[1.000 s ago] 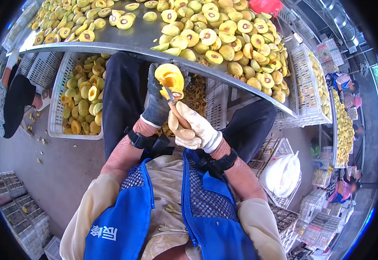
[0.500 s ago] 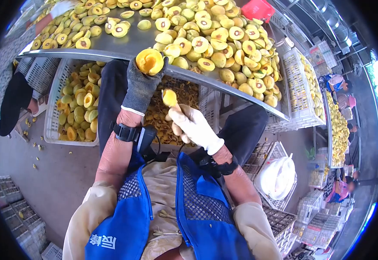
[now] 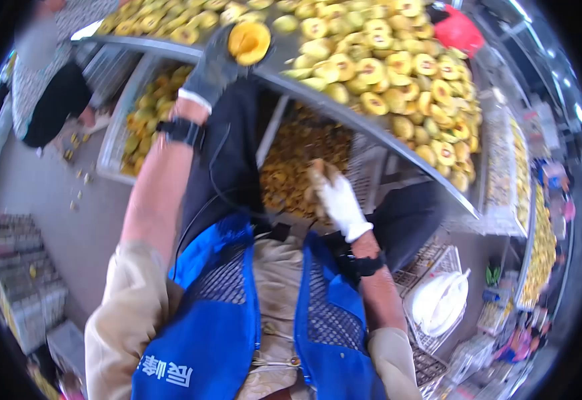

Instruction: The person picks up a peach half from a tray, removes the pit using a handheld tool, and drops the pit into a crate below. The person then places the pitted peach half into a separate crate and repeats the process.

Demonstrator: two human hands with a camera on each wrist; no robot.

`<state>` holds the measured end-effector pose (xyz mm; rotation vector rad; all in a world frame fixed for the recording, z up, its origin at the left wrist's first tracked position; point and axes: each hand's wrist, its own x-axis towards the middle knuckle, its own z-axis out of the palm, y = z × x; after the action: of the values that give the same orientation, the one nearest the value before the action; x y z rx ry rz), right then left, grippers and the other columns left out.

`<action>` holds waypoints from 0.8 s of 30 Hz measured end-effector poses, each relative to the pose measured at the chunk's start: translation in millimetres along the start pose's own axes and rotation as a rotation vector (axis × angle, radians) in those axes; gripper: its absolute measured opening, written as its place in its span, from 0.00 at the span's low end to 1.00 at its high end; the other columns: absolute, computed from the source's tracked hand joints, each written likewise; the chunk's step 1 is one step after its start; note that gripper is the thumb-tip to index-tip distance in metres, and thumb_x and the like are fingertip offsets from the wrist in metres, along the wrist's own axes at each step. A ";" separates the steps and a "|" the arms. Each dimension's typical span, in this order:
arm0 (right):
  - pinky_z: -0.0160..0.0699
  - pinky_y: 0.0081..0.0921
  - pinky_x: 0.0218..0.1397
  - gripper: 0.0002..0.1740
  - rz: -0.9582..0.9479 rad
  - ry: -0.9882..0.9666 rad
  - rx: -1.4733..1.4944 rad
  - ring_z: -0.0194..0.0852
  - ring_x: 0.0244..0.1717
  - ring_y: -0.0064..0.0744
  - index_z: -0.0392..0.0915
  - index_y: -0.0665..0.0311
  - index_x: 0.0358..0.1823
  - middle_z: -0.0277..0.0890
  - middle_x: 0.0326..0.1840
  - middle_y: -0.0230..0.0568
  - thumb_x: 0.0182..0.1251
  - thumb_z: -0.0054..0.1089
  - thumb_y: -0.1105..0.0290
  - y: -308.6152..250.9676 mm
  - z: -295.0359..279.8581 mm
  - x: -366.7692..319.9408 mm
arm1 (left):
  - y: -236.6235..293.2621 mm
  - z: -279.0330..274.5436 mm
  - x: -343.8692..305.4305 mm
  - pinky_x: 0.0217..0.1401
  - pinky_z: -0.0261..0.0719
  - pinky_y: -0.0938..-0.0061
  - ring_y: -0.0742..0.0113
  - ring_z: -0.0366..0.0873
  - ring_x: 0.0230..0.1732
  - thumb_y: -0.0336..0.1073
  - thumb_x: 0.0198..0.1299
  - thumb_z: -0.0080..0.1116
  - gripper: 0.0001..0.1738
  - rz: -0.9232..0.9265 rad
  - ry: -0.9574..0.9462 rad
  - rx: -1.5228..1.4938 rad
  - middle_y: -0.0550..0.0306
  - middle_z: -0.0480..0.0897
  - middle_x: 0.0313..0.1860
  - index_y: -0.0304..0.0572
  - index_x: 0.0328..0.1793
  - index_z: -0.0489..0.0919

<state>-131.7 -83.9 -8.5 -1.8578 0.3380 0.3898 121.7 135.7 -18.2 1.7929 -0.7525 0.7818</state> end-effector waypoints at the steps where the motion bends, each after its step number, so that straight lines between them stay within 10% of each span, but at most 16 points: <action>1: 0.57 0.16 0.12 0.26 0.002 0.000 -0.066 0.61 0.11 0.16 0.70 0.60 0.46 0.71 0.21 0.30 0.68 0.49 0.43 -5.2 -1.9 0.1 | -2.2 -28.1 0.9 0.58 0.76 0.64 0.50 0.78 0.52 0.36 0.39 0.76 0.35 0.082 0.041 0.104 0.46 0.80 0.51 0.38 0.56 0.73; 11: 0.52 0.12 0.10 0.25 0.160 -0.095 0.122 0.57 0.09 0.12 0.70 0.61 0.51 0.68 0.20 0.28 0.69 0.50 0.46 12.5 5.9 14.7 | -100.1 -225.6 -167.5 0.58 0.77 0.71 0.66 0.77 0.53 0.27 0.40 0.76 0.44 -0.402 0.044 0.451 0.51 0.77 0.54 0.34 0.64 0.63; 13: 0.52 0.12 0.10 0.24 0.167 -0.128 0.107 0.57 0.09 0.12 0.70 0.61 0.53 0.68 0.20 0.28 0.70 0.50 0.48 13.3 6.3 17.5 | -127.2 -261.2 -222.2 0.58 0.76 0.72 0.66 0.77 0.52 0.29 0.46 0.73 0.33 -0.644 0.214 0.132 0.56 0.78 0.51 0.37 0.58 0.68; 15: 0.53 0.12 0.10 0.24 0.197 -0.125 0.105 0.58 0.09 0.11 0.69 0.61 0.56 0.69 0.20 0.28 0.71 0.49 0.49 16.4 6.7 19.5 | -94.2 -292.4 -218.2 0.62 0.74 0.61 0.60 0.74 0.58 0.48 0.60 0.60 0.27 -1.095 0.760 -1.041 0.51 0.77 0.54 0.41 0.60 0.68; 24: 0.55 0.12 0.07 0.15 0.246 -0.109 0.098 0.63 0.09 0.13 0.69 0.56 0.41 0.72 0.20 0.28 0.71 0.50 0.52 20.3 21.0 30.2 | -122.0 -342.5 -256.4 0.46 0.79 0.67 0.62 0.80 0.44 0.50 0.62 0.58 0.17 -1.091 0.927 -0.733 0.59 0.81 0.41 0.47 0.47 0.77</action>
<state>-114.9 -71.4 -44.9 -1.6963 0.5047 0.6290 6.5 531.1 -186.4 0.7680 0.5167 0.3878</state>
